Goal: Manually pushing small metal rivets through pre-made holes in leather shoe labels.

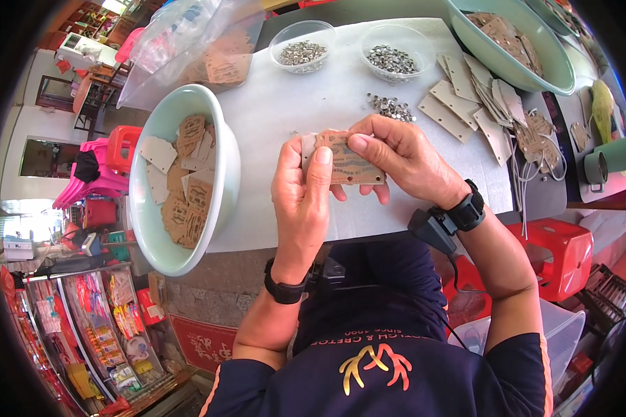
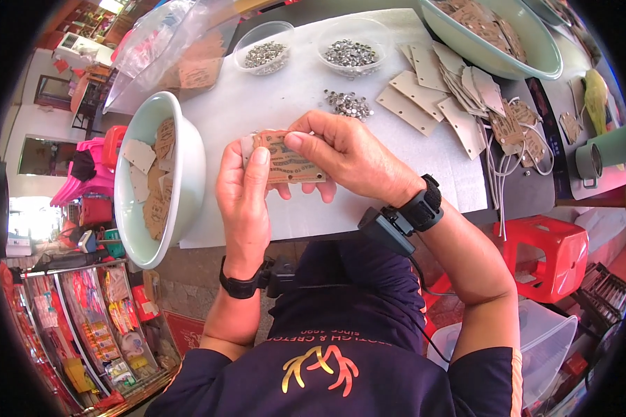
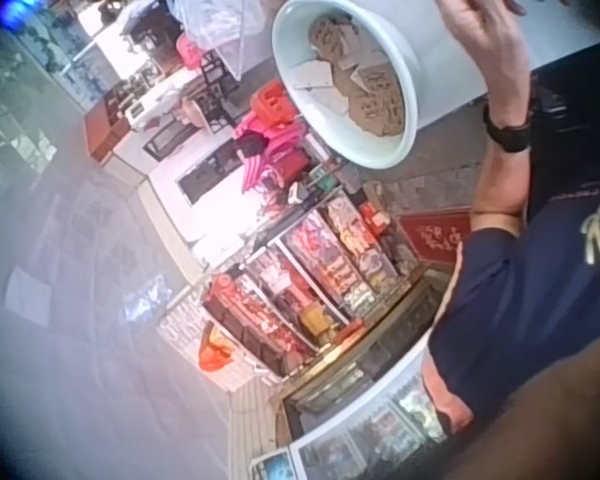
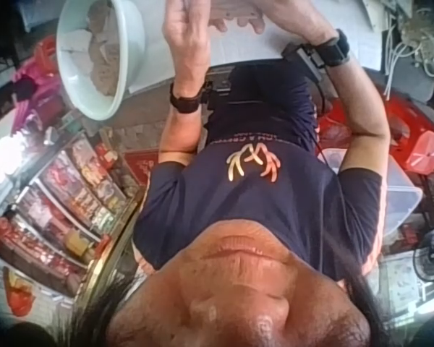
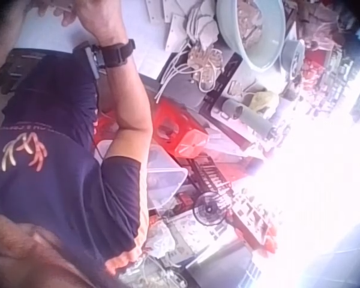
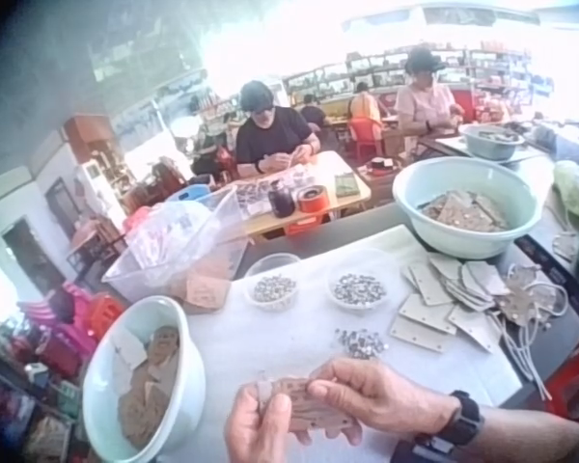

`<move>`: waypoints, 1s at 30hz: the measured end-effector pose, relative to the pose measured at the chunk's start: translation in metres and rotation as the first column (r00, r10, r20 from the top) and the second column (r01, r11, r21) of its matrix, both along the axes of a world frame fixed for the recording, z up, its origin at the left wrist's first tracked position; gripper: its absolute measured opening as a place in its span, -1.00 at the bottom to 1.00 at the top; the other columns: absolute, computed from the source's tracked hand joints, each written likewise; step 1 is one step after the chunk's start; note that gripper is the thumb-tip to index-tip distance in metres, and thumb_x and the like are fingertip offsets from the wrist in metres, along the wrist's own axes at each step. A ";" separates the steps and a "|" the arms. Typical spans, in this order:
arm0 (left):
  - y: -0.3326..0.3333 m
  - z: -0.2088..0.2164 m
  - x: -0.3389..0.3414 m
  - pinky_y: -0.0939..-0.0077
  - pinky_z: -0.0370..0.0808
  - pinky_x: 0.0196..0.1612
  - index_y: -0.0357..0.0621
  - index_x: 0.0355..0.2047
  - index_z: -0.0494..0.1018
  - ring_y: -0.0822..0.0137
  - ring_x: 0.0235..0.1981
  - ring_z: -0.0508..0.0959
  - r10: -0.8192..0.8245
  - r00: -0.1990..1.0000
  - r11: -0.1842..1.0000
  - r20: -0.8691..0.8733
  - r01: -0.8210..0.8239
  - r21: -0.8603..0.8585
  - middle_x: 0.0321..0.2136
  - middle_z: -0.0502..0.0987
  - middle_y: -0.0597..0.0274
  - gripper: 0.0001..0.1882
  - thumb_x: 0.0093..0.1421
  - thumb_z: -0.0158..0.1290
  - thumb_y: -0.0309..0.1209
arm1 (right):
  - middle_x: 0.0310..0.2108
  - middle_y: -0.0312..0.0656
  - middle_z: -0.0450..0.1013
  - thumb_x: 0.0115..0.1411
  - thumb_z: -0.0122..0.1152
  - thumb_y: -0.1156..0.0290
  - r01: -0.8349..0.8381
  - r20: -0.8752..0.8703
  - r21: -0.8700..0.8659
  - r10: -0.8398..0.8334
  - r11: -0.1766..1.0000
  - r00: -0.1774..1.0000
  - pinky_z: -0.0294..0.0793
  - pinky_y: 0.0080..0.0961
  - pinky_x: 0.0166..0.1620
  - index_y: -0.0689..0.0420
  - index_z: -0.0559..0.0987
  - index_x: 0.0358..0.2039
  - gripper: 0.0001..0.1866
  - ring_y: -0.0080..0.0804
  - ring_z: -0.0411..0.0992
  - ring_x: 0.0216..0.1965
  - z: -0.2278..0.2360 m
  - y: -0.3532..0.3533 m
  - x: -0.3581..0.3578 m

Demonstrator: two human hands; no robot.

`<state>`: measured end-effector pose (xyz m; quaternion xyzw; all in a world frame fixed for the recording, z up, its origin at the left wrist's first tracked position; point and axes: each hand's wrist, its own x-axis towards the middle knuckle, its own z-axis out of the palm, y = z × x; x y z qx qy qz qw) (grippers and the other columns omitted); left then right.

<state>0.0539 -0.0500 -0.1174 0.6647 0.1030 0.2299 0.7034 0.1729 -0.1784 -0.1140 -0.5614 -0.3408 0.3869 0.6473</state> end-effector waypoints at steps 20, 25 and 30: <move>0.024 -0.020 -0.044 0.60 0.44 -0.42 -0.24 -0.10 0.35 0.50 -0.43 0.50 -0.084 0.996 0.992 -0.029 0.081 -0.100 -0.33 0.56 0.20 -0.80 0.38 -0.08 -0.37 | -0.58 -0.13 0.48 0.33 0.07 0.28 0.178 0.453 -0.247 -0.049 0.953 0.890 0.46 -0.50 -0.51 0.26 0.51 -0.27 -0.74 -0.43 0.48 -0.64 0.015 -0.002 -0.026; 0.033 -0.028 -0.049 0.61 0.44 -0.37 -0.26 -0.11 0.35 0.53 -0.43 0.48 -0.205 0.979 0.968 0.018 0.205 -0.148 -0.34 0.54 0.22 -0.83 0.36 -0.07 -0.43 | -0.58 -0.16 0.49 0.23 0.18 0.39 0.340 0.548 -0.120 -0.223 0.933 0.806 0.46 -0.55 -0.49 0.30 0.53 -0.32 -0.81 -0.48 0.50 -0.59 0.035 0.002 -0.002; 0.036 -0.029 -0.054 0.62 0.43 -0.31 -0.28 -0.10 0.35 0.55 -0.41 0.46 -0.308 0.951 0.940 0.019 0.307 -0.148 -0.34 0.52 0.24 -0.82 0.36 -0.07 -0.45 | -0.54 -0.11 0.53 0.14 0.21 0.42 0.314 0.620 -0.180 -0.140 0.932 0.772 0.49 -0.46 -0.41 0.26 0.57 -0.37 -0.85 -0.37 0.53 -0.54 0.041 0.034 0.009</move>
